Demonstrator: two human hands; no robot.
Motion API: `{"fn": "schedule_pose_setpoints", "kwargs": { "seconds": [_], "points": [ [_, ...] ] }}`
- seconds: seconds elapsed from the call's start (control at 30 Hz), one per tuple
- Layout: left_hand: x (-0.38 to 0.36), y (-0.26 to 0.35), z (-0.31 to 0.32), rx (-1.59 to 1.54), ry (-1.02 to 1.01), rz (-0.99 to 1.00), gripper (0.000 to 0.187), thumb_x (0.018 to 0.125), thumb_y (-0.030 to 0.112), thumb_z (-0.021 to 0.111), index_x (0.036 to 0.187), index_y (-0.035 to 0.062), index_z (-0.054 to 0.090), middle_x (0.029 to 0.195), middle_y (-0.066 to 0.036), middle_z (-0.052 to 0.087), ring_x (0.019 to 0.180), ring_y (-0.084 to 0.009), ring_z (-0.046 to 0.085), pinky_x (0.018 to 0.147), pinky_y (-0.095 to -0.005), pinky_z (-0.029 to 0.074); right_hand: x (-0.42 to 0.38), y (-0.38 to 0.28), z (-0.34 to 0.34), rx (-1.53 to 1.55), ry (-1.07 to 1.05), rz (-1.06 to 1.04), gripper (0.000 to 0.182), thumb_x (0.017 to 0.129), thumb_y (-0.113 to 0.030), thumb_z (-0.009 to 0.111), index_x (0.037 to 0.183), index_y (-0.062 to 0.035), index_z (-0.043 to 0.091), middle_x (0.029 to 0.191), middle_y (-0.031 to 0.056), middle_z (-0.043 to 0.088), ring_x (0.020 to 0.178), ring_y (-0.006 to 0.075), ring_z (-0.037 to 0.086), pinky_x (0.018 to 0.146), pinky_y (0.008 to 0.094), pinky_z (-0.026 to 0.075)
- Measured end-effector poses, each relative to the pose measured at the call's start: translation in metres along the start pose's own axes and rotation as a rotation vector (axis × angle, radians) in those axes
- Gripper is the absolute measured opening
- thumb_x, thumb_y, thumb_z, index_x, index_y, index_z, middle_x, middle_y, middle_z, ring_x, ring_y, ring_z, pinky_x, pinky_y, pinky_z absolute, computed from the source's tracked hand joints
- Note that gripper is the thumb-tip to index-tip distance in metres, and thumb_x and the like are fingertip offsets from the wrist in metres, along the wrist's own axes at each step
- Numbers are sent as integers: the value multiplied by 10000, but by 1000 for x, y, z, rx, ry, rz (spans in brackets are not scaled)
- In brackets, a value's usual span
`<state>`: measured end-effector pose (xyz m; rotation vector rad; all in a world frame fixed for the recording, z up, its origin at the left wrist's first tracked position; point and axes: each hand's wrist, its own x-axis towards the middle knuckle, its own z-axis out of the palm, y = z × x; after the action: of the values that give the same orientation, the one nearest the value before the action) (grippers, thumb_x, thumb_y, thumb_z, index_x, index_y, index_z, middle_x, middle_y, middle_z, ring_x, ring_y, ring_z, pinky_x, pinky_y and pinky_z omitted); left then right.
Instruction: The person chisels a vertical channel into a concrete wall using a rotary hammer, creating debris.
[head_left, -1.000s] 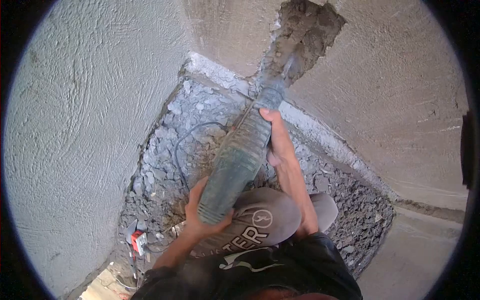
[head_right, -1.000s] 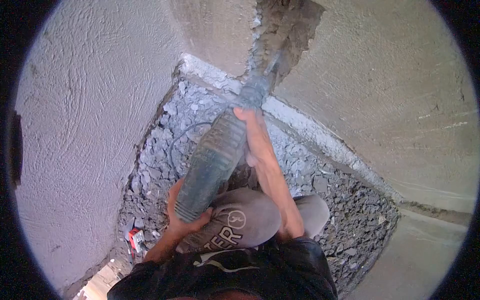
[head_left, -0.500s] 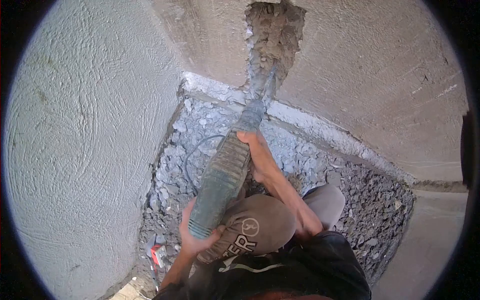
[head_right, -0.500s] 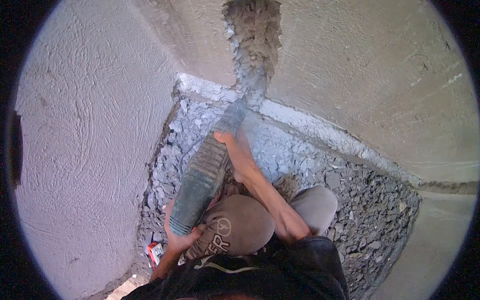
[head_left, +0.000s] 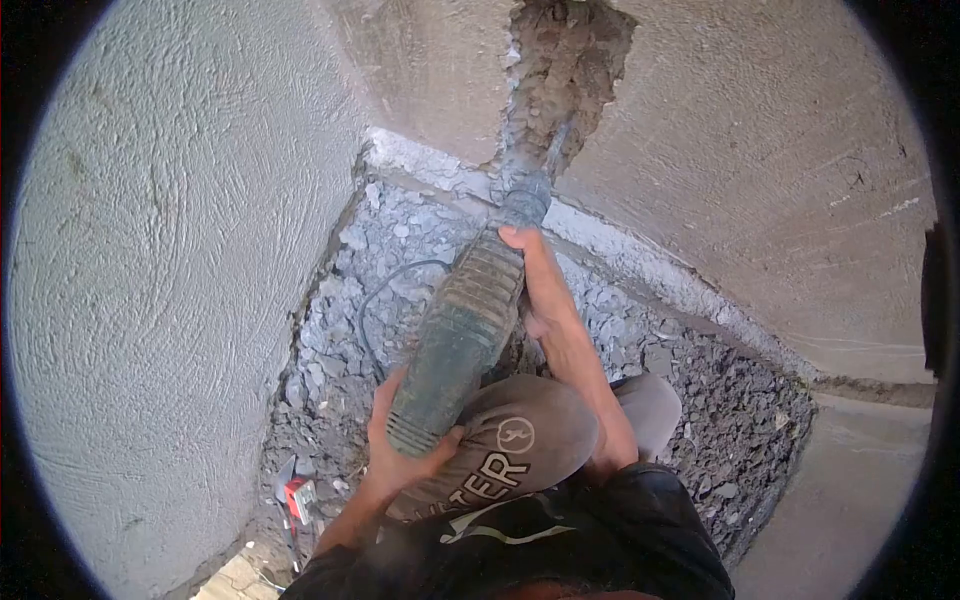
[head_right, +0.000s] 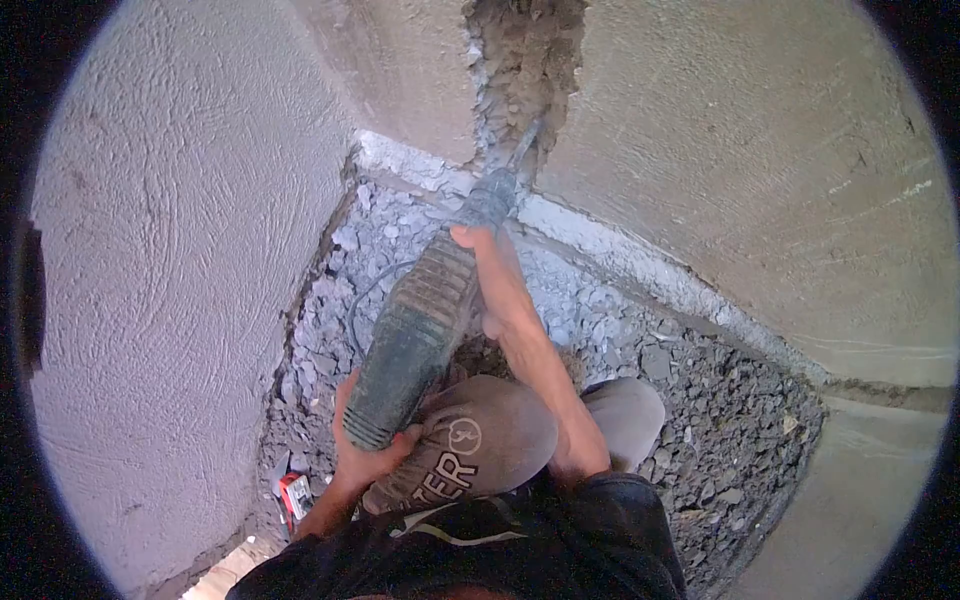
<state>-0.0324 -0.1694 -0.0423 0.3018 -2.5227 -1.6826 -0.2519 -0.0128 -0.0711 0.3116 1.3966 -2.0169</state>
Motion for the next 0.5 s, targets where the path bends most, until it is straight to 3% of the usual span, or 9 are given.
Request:
{"fn": "schedule_pose_setpoints", "kwargs": {
  "seconds": [0.07,0.13,0.27,0.37,0.43,0.5],
  "points": [
    [4,2,0,-46,-3,-58,890,670,130,862,1399,-47,383,1239,-156,573,1140,-221,573,998,-361,445,4,2,3,3,9,-3,644,848,-470,590,1328,-73,426,1192,111,542,1078,241,561,922,449,444],
    [10,4,0,-125,-10,-115,887,661,128,863,1394,-45,395,1239,-160,576,1151,-228,573,1000,-357,450,15,8,6,231,-36,33,575,851,-420,625,1261,-61,441,1115,101,547,1011,224,568,892,428,470],
    [11,-11,7,-122,-12,-148,877,657,130,866,1388,-40,413,1232,-154,592,1139,-233,585,998,-357,452,26,14,-2,253,-68,-3,558,848,-373,658,1246,-47,444,1129,123,536,1034,227,555,895,440,482],
    [1,-26,-2,26,22,-87,859,658,147,869,1372,-45,430,1226,-152,609,1128,-232,593,1002,-360,446,22,24,4,166,9,-54,615,846,-350,674,1316,-41,424,1168,135,528,1068,238,543,909,425,482],
    [-9,-38,-13,-71,21,-2,865,651,153,870,1366,-58,432,1214,-144,610,1119,-227,593,1002,-368,441,4,18,19,154,-39,-183,693,840,-329,687,1384,-20,390,1218,149,520,1103,255,530,925,414,477],
    [-12,-29,-19,-143,41,-7,873,640,159,874,1363,-62,438,1218,-143,604,1122,-227,589,1002,-372,440,0,20,26,142,-51,-167,679,844,-350,681,1373,-34,397,1191,123,508,1093,236,518,924,401,466]
  ]
}}
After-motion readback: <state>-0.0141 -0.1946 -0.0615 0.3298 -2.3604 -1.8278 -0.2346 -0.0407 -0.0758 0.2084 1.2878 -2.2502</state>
